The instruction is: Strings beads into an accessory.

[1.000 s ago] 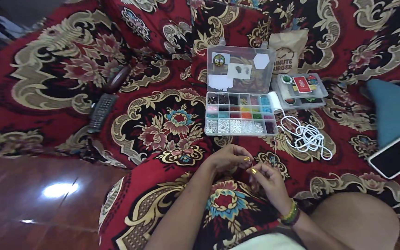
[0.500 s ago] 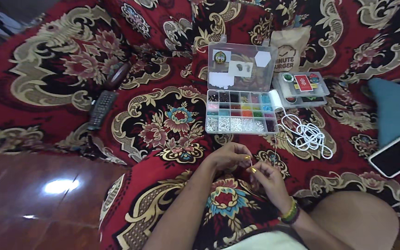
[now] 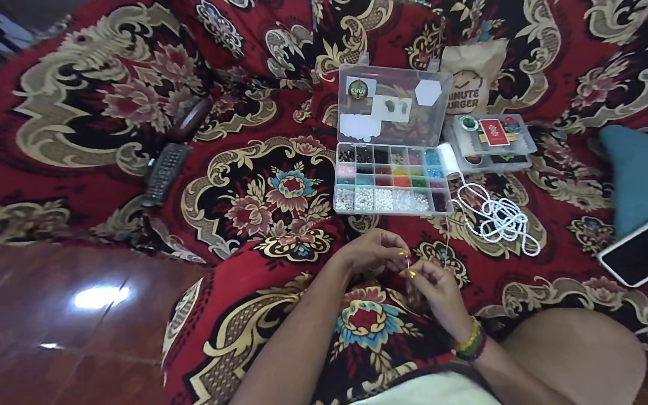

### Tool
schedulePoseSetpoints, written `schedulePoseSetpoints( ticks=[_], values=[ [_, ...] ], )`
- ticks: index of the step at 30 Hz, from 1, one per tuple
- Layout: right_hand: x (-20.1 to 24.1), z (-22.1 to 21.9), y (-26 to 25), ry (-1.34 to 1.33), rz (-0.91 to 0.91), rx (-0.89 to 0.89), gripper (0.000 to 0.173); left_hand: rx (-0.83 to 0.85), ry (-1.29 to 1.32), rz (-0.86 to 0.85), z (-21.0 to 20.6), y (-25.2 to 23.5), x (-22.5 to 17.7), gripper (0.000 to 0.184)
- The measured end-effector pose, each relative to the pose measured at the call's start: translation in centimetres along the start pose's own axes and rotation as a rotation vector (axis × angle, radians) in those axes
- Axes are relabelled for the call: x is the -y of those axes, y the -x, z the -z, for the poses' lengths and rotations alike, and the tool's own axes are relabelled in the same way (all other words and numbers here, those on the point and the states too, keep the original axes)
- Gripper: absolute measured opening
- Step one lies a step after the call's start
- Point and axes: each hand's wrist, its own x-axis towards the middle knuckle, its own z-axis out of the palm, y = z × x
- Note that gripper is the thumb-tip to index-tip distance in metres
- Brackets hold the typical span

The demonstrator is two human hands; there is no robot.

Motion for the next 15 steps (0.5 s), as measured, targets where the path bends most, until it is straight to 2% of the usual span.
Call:
schedulePoseSetpoints(
  ticks=[15],
  values=[
    [0.10,0.39,-0.32,0.068,-0.065,0.030,0.017,-0.047,-0.040,0.027,-0.31,0.10,-0.50,0.013]
  ],
)
